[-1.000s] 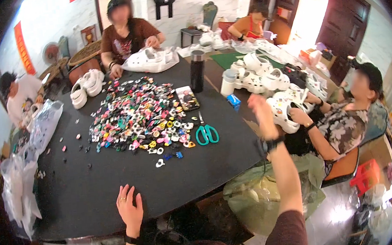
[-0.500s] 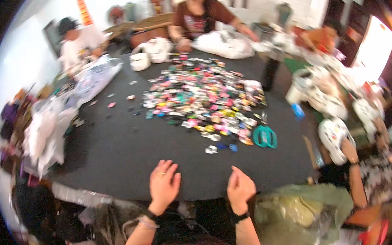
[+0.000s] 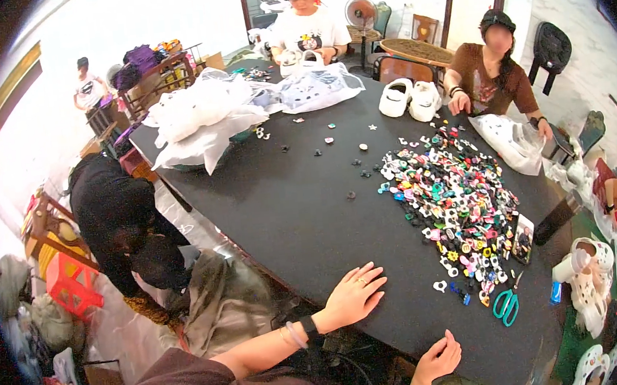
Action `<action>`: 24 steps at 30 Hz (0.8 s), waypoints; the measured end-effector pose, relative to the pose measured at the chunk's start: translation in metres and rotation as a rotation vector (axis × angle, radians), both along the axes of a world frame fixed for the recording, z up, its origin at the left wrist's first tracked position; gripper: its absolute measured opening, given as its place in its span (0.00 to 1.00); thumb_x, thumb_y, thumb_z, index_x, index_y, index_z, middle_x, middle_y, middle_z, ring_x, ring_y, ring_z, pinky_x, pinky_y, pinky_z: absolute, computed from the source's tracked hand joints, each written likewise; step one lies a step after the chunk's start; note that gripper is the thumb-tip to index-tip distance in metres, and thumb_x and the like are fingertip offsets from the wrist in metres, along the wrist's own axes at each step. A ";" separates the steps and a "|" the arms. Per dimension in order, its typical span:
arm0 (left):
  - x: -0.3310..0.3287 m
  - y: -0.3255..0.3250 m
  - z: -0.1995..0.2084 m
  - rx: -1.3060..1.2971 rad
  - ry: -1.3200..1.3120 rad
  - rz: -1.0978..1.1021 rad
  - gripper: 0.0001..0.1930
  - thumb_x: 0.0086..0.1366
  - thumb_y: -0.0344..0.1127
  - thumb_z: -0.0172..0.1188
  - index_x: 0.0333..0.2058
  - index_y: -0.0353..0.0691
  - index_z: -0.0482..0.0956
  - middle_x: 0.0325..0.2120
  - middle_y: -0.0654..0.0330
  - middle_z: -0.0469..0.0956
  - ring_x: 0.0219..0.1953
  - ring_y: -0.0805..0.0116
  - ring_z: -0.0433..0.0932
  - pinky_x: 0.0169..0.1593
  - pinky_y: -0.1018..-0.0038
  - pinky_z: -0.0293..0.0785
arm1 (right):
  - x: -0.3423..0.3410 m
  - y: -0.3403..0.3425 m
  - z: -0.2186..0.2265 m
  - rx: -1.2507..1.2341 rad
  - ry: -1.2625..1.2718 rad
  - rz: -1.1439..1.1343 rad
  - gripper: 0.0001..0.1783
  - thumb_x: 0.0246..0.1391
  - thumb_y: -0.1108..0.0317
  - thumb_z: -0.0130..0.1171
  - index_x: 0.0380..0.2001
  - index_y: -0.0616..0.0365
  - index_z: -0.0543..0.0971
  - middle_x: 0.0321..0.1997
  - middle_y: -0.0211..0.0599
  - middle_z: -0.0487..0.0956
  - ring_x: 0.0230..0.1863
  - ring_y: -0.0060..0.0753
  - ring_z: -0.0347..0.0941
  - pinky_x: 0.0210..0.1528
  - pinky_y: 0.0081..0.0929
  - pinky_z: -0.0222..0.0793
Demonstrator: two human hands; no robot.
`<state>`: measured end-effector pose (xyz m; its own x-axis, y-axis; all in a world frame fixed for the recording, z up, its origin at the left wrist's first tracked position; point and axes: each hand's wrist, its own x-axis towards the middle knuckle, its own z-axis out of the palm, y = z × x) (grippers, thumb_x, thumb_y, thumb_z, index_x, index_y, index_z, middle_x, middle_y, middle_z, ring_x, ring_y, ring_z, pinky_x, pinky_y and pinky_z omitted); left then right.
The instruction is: Decorate shoes with charms and pack them into plastic bags.
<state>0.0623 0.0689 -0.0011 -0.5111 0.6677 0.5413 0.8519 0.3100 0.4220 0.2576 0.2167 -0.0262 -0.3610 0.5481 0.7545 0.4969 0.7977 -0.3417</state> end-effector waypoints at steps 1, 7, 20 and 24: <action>-0.001 -0.001 0.001 0.009 0.003 -0.005 0.16 0.61 0.37 0.54 0.47 0.41 0.73 0.51 0.55 0.70 0.58 0.57 0.64 0.59 0.61 0.59 | -0.001 -0.001 0.002 0.018 0.015 -0.006 0.08 0.57 0.73 0.48 0.35 0.61 0.77 0.25 0.38 0.72 0.26 0.39 0.68 0.30 0.34 0.62; -0.031 -0.056 0.047 0.287 -0.369 -0.137 0.15 0.60 0.32 0.57 0.47 0.40 0.75 0.47 0.56 0.75 0.52 0.61 0.72 0.54 0.68 0.67 | 0.000 0.001 -0.004 -0.027 -0.003 -0.023 0.08 0.56 0.74 0.49 0.36 0.60 0.77 0.30 0.39 0.75 0.32 0.42 0.70 0.35 0.35 0.65; -0.376 -0.159 0.178 -0.384 0.330 0.846 0.30 0.58 0.38 0.50 0.58 0.31 0.58 0.58 0.46 0.61 0.62 0.51 0.57 0.61 0.58 0.55 | -0.008 -0.006 0.010 0.035 0.032 -0.065 0.07 0.56 0.75 0.47 0.34 0.62 0.75 0.27 0.40 0.72 0.30 0.44 0.68 0.33 0.36 0.62; -0.414 -0.190 0.160 -0.666 0.467 0.949 0.12 0.54 0.31 0.49 0.36 0.38 0.77 0.39 0.57 0.76 0.46 0.61 0.72 0.51 0.60 0.63 | -0.009 -0.006 0.005 0.024 0.037 -0.056 0.07 0.56 0.75 0.47 0.33 0.62 0.75 0.26 0.41 0.71 0.29 0.44 0.68 0.32 0.36 0.62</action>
